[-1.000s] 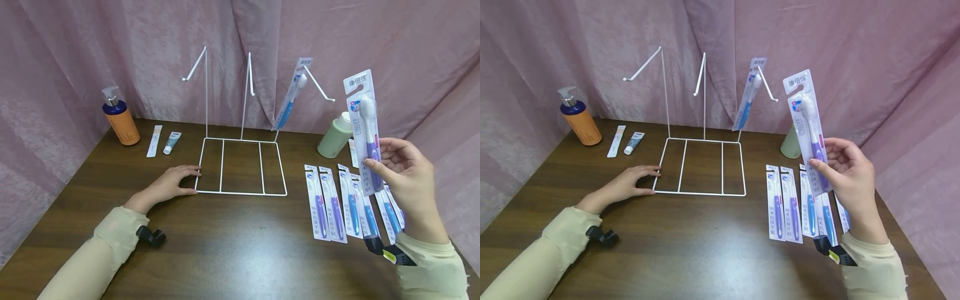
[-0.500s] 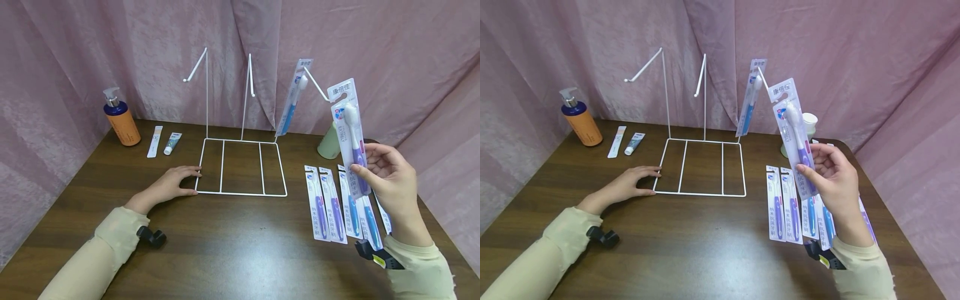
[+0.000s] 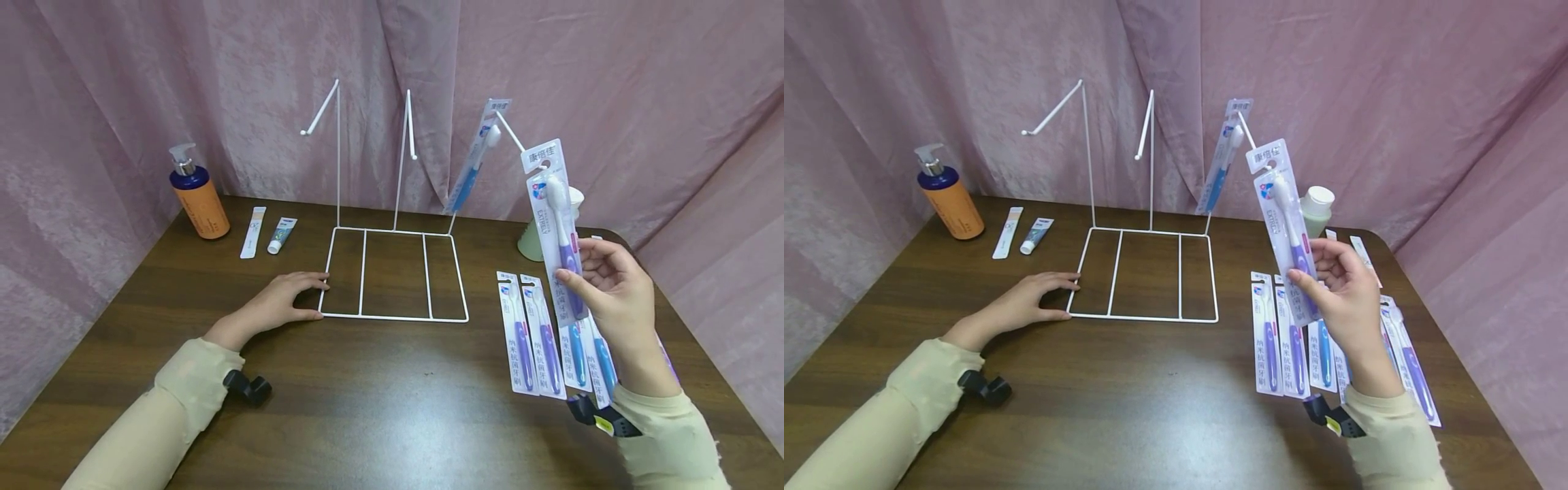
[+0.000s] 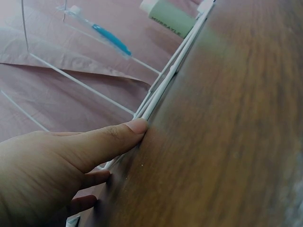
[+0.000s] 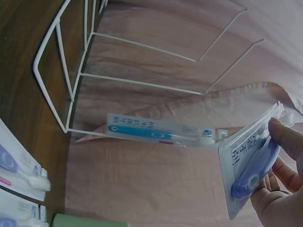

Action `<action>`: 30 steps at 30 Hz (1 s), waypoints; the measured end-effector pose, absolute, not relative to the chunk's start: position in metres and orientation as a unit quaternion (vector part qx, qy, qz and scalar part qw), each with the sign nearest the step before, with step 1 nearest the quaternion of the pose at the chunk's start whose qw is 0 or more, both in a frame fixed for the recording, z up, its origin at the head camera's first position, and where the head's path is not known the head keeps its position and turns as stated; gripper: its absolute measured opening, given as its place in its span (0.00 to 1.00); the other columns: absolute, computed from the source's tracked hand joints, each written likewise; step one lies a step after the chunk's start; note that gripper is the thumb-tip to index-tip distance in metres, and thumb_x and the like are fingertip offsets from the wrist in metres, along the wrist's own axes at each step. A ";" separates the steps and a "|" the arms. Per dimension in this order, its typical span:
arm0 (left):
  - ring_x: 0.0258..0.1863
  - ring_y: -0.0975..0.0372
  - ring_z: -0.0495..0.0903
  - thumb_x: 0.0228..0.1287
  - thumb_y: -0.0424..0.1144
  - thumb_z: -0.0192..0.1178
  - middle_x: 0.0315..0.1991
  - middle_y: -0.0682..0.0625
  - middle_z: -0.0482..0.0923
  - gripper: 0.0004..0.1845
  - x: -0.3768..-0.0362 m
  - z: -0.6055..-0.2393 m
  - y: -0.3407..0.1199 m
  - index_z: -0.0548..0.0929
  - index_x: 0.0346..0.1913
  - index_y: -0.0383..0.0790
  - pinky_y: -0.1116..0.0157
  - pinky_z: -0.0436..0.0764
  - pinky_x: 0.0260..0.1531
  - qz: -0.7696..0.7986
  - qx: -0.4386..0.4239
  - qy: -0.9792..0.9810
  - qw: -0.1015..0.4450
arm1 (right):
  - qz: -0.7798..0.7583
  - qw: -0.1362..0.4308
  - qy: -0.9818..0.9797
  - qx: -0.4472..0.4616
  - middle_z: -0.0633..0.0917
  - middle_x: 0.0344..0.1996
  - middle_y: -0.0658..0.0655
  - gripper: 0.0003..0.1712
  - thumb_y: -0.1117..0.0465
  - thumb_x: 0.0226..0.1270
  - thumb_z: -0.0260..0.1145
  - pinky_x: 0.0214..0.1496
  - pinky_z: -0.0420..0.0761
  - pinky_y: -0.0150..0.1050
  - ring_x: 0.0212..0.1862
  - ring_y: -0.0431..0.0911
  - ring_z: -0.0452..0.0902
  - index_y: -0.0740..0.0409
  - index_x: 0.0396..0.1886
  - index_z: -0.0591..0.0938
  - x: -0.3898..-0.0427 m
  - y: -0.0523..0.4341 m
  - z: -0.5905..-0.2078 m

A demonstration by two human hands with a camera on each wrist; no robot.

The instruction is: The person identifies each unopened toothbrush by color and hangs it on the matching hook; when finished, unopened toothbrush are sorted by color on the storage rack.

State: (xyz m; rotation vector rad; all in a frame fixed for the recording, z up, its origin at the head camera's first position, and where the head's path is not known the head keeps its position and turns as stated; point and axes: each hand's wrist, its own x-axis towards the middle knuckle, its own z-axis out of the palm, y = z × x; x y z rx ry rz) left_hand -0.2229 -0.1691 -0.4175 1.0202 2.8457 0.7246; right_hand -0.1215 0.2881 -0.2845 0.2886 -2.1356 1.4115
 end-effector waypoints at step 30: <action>0.68 0.46 0.67 0.55 0.45 0.70 0.68 0.42 0.69 0.28 -0.222 -0.418 -0.168 0.78 0.58 0.38 0.42 0.63 0.66 0.234 0.327 0.915 0.015 | 0.466 0.282 -0.838 0.031 0.78 0.32 0.37 0.22 0.67 0.54 0.74 0.40 0.77 0.16 0.36 0.29 0.76 0.70 0.48 0.78 -0.173 0.254 -0.309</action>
